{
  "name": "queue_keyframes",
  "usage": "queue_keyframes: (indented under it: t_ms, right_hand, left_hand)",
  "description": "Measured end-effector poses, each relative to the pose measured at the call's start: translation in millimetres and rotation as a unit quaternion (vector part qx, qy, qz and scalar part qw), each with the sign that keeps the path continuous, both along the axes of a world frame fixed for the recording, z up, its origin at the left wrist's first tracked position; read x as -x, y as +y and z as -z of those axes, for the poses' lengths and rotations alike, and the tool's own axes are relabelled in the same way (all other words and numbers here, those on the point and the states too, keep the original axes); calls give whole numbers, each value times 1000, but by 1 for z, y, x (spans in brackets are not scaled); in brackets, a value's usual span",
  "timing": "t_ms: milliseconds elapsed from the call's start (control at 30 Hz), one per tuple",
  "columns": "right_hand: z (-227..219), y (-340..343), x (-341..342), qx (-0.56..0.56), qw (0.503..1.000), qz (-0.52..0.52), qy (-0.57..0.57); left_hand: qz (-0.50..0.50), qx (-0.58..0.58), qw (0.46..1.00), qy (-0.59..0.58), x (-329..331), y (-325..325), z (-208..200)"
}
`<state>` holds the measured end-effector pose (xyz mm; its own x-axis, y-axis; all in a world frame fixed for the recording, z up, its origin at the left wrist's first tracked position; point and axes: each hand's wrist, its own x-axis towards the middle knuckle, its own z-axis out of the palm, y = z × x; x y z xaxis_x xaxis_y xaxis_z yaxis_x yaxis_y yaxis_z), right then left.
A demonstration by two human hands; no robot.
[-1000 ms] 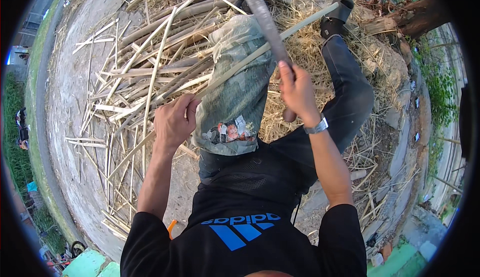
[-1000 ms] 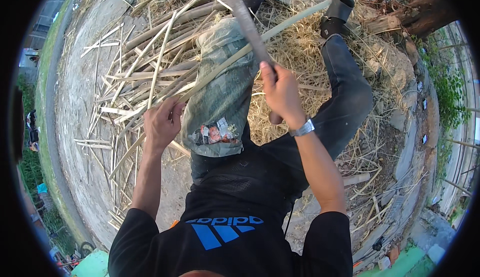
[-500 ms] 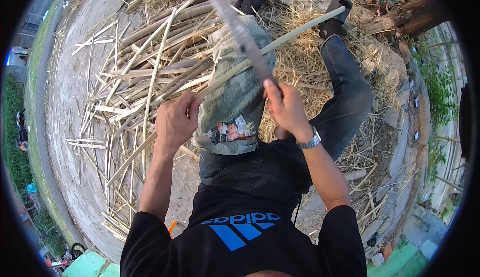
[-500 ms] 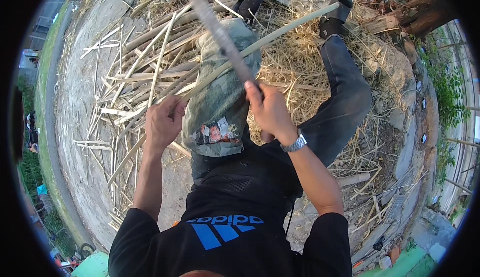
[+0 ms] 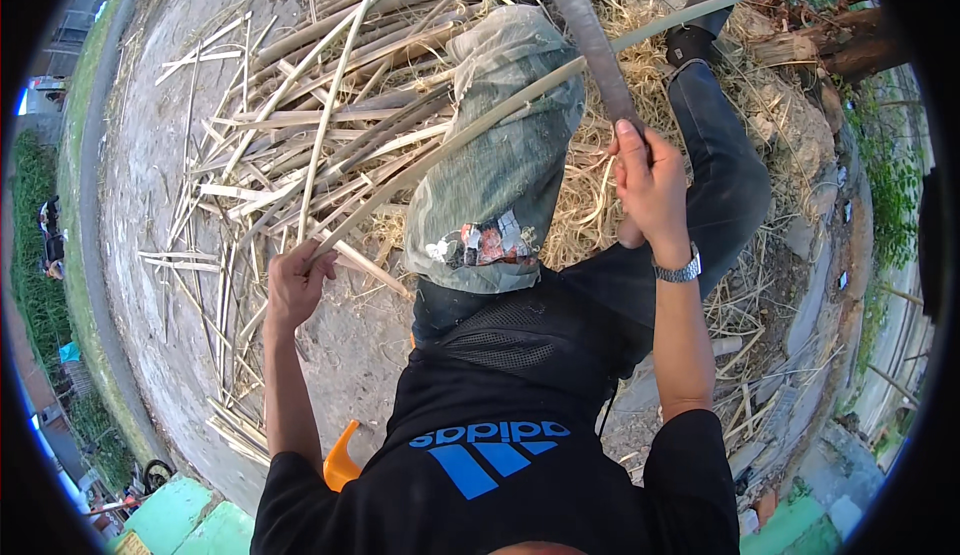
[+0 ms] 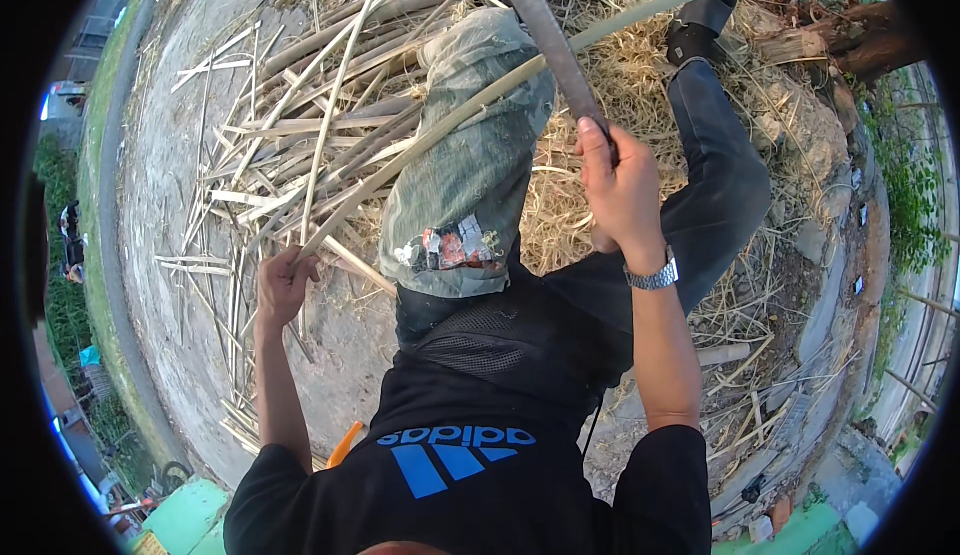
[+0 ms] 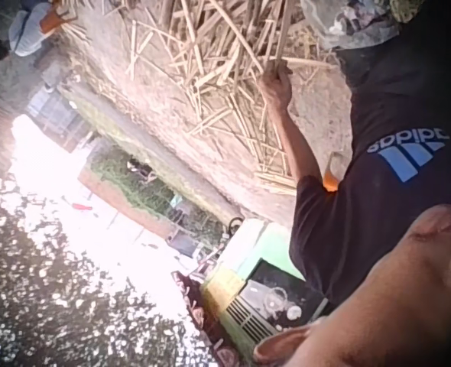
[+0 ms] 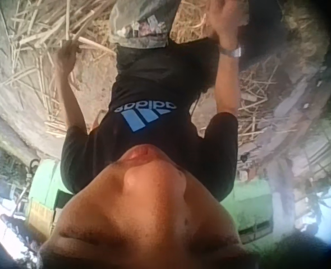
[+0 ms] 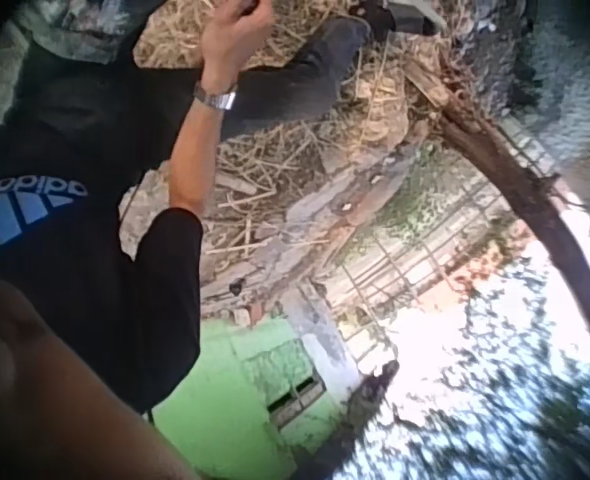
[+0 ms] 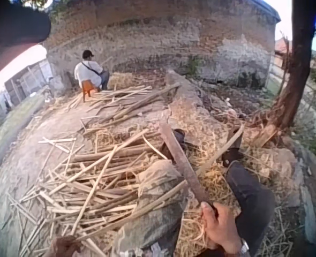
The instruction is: The person uses a large blade to shave and smooth a length of bamboo, resting the piece against their leg and repeatedly scraping the surface.
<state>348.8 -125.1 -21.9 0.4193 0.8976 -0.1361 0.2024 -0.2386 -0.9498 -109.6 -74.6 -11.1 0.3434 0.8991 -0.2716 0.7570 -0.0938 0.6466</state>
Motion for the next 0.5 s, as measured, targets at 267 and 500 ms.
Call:
queue_keyframes:
  t_ms: [267,500]
  right_hand:
    - [22,-6,57,-46,994,-61,-74]
    - [-6,-2,-2,31,999,38,3]
  left_hand:
    - [67,-233,970,-11,-71,30,15]
    - [81,-351,932,34,-75,33,8]
